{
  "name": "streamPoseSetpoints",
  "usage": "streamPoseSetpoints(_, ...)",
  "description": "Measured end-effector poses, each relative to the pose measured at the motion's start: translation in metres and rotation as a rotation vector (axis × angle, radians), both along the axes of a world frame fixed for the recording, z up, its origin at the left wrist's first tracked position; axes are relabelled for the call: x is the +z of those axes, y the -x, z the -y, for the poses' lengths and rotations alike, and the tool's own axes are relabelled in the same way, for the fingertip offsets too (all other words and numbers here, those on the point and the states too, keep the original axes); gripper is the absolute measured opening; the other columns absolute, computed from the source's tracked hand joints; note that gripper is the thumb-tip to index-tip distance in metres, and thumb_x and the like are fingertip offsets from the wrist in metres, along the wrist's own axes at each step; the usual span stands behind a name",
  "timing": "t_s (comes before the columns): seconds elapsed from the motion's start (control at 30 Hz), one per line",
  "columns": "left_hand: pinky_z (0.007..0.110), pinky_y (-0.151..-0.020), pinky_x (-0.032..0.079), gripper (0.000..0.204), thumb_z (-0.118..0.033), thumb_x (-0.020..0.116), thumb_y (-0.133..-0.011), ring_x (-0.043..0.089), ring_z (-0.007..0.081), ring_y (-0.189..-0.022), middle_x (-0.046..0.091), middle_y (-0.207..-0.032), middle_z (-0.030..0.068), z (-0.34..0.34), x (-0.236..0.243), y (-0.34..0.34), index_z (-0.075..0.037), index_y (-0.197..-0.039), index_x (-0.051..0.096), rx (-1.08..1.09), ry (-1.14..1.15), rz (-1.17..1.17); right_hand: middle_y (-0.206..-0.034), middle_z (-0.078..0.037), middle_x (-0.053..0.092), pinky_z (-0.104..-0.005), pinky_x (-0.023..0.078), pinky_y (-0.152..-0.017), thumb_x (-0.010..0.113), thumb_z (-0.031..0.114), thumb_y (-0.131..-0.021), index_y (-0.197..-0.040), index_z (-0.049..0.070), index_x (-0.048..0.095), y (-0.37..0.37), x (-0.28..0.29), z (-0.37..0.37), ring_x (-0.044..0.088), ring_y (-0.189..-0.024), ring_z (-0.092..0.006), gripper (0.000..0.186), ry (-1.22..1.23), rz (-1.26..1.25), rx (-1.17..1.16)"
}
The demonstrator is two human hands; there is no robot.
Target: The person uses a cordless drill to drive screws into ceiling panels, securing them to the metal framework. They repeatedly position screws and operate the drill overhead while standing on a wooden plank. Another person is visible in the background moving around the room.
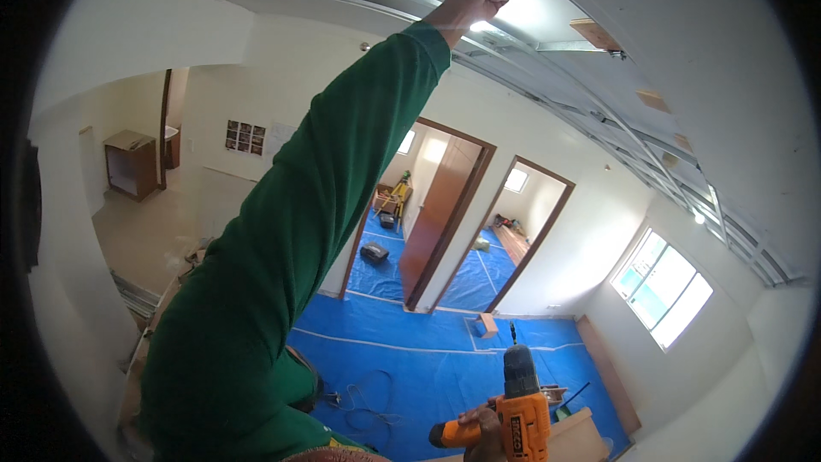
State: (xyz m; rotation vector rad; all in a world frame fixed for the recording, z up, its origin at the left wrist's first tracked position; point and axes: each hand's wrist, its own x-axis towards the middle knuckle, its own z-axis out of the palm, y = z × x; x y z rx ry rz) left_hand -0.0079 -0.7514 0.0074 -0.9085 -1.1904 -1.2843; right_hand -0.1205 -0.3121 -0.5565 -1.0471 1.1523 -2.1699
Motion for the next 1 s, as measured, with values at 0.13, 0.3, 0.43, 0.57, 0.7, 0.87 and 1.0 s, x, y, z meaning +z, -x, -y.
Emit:
streamPoseSetpoints(0.13,0.026,-0.042,0.022,0.038,-0.050,0.044,-0.112,0.027,0.0087,-0.049,0.025,-0.063,-0.0063,0.001,0.001,0.038,-0.025,-0.083,0.045,-0.235,0.017,-0.005,-0.080,-0.007,0.062,-0.0417,0.060,-0.078,0.075,0.016,-0.093,-0.126,0.004,0.049,-0.015,0.018,-0.011,0.066,-0.069,-0.0197,0.044,0.010,-0.073,-0.172)
streamPoseSetpoints(0.3,0.028,-0.044,0.027,0.038,-0.048,0.050,-0.111,0.032,0.0090,-0.050,0.027,-0.063,-0.0062,0.012,0.016,0.041,-0.025,-0.081,0.044,-0.363,0.237,-0.206,-0.083,-0.006,0.061,-0.0425,0.060,-0.080,0.074,0.016,-0.095,-0.127,0.005,0.048,-0.015,0.055,0.005,0.067,-0.072,-0.0196,0.042,0.112,-0.176,-0.167)
streamPoseSetpoints(0.43,0.024,-0.043,0.024,0.050,-0.055,0.048,-0.109,0.024,0.0078,-0.047,0.020,-0.061,-0.0087,0.004,0.003,0.019,-0.025,-0.072,0.033,-0.156,0.021,0.104,-0.085,-0.003,0.058,-0.0385,0.056,-0.081,0.071,0.020,-0.099,-0.126,0.007,0.051,-0.010,0.099,0.033,0.065,-0.078,-0.0169,0.036,0.244,-0.198,-0.039)
streamPoseSetpoints(0.57,0.027,-0.048,0.037,0.050,-0.057,0.052,-0.107,0.042,0.0074,-0.057,0.044,-0.071,-0.0050,0.008,-0.031,-0.031,-0.011,-0.108,0.071,0.523,0.006,0.373,-0.085,-0.001,0.051,-0.0333,0.051,-0.079,0.064,0.020,-0.104,-0.119,0.004,0.054,-0.007,0.162,0.134,0.054,-0.078,-0.0120,0.024,0.407,-0.242,0.180)
streamPoseSetpoints(0.7,0.030,-0.077,0.054,0.060,-0.054,0.044,-0.111,0.056,0.0133,-0.080,0.059,-0.092,0.0025,-0.053,-0.077,-0.049,-0.003,-0.133,0.066,0.702,0.344,0.530,-0.098,-0.006,0.061,-0.0380,0.054,-0.091,0.067,0.012,-0.101,-0.123,0.002,0.057,-0.043,0.234,0.240,0.063,-0.096,-0.0179,0.026,0.620,-0.130,0.498)
streamPoseSetpoints(0.87,0.027,-0.068,0.050,0.054,-0.047,0.042,-0.114,0.052,0.0099,-0.073,0.058,-0.089,-0.0006,-0.090,-0.072,-0.068,-0.001,-0.132,0.066,0.910,0.295,0.606,-0.089,-0.005,0.060,-0.0425,0.056,-0.087,0.066,0.011,-0.099,-0.115,0.004,0.056,-0.111,0.315,0.330,0.065,-0.084,-0.0190,0.020,0.926,0.144,0.851)
streamPoseSetpoints(1.0,0.024,-0.062,0.043,0.045,-0.042,0.047,-0.112,0.048,0.0078,-0.068,0.052,-0.079,-0.0048,-0.060,-0.042,-0.109,-0.006,-0.118,0.074,1.080,0.059,0.730,-0.085,-0.004,0.057,-0.0433,0.055,-0.086,0.065,0.014,-0.098,-0.113,0.005,0.056,-0.153,0.352,0.355,0.062,-0.082,-0.0186,0.019,0.949,0.326,1.093)
